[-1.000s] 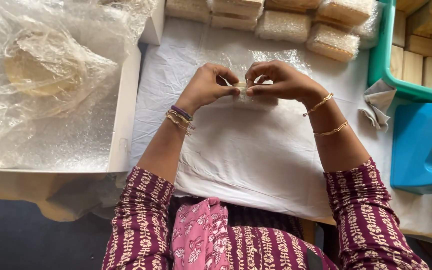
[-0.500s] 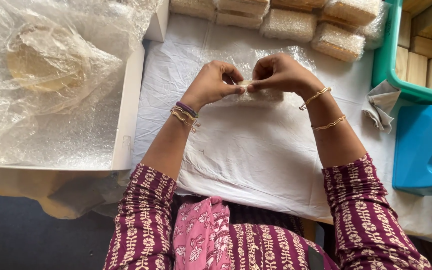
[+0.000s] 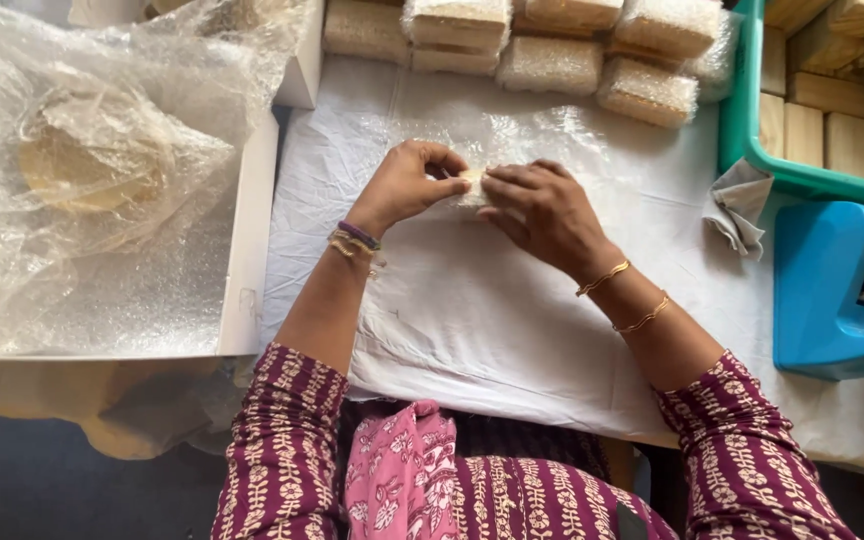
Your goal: The person wraps small wooden blocks in bubble wrap and secures them with clear tape. They handle the blocks one at a time, folding the wrap around each piece and using a tape dispenser to seal the package before placing it in a stack.
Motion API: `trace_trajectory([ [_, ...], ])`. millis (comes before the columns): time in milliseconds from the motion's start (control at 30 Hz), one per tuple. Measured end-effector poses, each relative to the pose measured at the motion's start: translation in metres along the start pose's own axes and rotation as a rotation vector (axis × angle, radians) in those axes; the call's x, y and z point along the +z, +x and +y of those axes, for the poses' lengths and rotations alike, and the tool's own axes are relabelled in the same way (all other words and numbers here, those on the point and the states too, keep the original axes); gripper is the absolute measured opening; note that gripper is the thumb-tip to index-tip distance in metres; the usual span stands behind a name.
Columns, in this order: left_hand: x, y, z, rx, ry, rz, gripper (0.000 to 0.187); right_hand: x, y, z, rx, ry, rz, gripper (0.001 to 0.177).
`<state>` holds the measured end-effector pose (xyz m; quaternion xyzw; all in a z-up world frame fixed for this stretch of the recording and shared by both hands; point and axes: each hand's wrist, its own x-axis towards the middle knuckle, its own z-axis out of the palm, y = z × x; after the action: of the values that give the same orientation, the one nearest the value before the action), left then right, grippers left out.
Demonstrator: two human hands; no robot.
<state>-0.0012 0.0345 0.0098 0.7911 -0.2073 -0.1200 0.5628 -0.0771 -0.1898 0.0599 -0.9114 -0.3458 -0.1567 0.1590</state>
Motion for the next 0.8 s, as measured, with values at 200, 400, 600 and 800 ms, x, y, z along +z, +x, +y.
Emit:
trace_trajectory([
  [200, -0.007, 0.013, 0.019, 0.325, 0.471, 0.317, 0.024, 0.01, -0.015, 0.002, 0.018, -0.054, 0.016, 0.035],
  [400, 0.017, -0.017, 0.061, 0.456, 0.536, -0.006, 0.037, 0.013, -0.014, 0.014, 0.083, 0.134, 0.042, 0.034],
  [600, 0.027, -0.023, 0.021, 0.605, 0.722, 0.133, 0.047, 0.002, 0.004, 0.031, 0.429, 0.538, -0.116, 0.024],
  [800, 0.004, 0.021, 0.029, 0.256, 0.848, -0.023, 0.046, 0.013, 0.012, 0.053, 0.138, -0.035, 0.075, 0.009],
])
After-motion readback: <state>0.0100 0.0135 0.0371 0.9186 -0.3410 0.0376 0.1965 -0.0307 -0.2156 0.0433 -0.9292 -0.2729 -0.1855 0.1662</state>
